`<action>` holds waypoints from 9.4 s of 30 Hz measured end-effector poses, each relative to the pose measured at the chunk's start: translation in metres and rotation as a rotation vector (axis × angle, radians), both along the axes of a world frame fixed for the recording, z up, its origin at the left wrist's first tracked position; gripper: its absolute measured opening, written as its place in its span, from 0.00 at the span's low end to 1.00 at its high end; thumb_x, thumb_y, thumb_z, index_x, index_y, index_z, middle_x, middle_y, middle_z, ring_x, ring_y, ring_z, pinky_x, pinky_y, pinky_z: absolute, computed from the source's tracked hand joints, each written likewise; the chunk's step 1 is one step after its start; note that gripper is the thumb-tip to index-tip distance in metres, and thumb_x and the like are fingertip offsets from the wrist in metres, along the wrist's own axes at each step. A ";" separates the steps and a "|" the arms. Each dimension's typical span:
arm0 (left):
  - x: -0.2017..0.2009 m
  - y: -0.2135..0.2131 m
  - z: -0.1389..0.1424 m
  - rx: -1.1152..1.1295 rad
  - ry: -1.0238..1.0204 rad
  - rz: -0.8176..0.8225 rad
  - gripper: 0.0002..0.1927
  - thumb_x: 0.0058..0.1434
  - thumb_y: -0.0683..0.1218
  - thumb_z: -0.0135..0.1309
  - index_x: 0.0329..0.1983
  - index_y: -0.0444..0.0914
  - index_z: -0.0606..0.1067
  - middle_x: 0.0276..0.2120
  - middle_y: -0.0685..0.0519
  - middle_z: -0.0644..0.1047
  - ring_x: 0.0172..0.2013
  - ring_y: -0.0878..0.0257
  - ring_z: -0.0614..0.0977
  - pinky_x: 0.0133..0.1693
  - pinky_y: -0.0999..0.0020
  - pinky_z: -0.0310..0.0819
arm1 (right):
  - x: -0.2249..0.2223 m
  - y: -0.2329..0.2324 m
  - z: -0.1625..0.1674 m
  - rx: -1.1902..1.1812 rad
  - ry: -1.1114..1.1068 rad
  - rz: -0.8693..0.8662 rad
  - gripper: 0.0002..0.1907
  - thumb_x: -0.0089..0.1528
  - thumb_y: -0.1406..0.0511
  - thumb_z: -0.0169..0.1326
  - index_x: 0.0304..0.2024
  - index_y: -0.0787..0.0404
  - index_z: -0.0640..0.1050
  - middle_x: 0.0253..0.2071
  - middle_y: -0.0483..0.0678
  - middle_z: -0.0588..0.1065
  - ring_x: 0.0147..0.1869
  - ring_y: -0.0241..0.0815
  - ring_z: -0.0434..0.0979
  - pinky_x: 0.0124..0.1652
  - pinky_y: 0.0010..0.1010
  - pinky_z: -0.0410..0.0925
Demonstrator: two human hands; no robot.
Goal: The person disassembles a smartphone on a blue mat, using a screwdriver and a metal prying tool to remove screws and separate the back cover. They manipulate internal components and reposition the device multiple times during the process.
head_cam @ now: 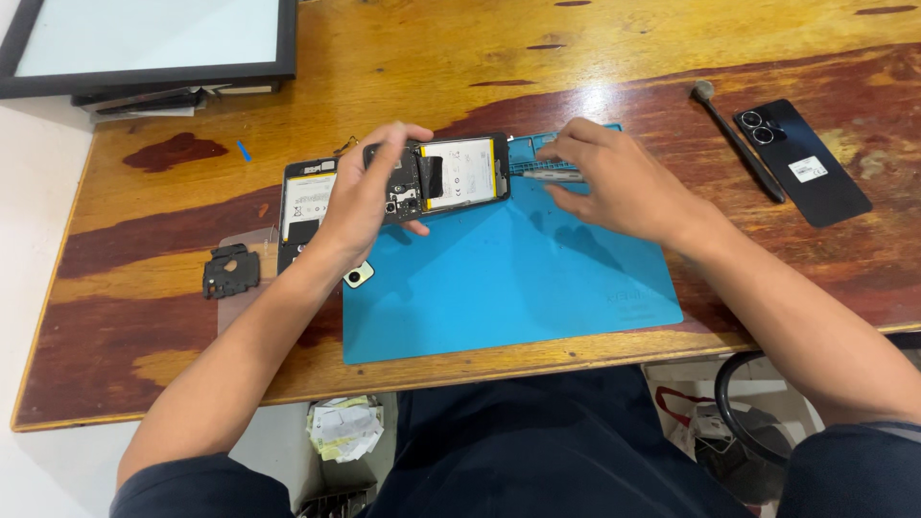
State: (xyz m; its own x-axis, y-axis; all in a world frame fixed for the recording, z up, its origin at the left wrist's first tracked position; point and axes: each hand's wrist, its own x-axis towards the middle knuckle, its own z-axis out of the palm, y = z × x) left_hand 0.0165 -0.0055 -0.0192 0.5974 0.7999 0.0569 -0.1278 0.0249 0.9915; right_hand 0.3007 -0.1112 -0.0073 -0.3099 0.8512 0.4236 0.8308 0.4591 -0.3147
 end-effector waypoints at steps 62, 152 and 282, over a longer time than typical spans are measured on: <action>-0.011 -0.025 0.019 1.291 0.225 0.041 0.13 0.59 0.41 0.68 0.46 0.36 0.82 0.39 0.48 0.84 0.37 0.58 0.86 0.40 0.69 0.79 | -0.009 0.005 -0.019 -0.178 0.479 0.036 0.27 0.58 0.66 0.65 0.59 0.62 0.73 0.27 0.41 0.74 0.29 0.27 0.67 0.27 0.22 0.63; 0.012 -0.030 -0.021 -0.268 -0.134 -0.491 0.28 0.64 0.36 0.49 0.67 0.33 0.61 0.61 0.41 0.73 0.54 0.47 0.82 0.54 0.48 0.82 | -0.019 -0.006 -0.013 0.070 0.394 0.010 0.12 0.66 0.70 0.62 0.52 0.65 0.82 0.28 0.48 0.78 0.26 0.28 0.70 0.25 0.24 0.62; 0.001 -0.024 -0.012 -0.086 0.087 -0.597 0.45 0.59 0.35 0.46 0.80 0.37 0.46 0.57 0.46 0.69 0.47 0.54 0.81 0.48 0.53 0.82 | -0.028 -0.023 0.008 0.258 0.102 0.017 0.05 0.66 0.70 0.63 0.44 0.65 0.82 0.30 0.51 0.76 0.28 0.45 0.76 0.27 0.34 0.66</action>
State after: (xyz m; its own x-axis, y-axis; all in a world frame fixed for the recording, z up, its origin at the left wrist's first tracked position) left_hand 0.0177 -0.0294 -0.0310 0.9438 0.3246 -0.0616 0.0139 0.1475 0.9890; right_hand 0.2722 -0.1343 0.0010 -0.2681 0.7059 0.6556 0.7920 0.5490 -0.2672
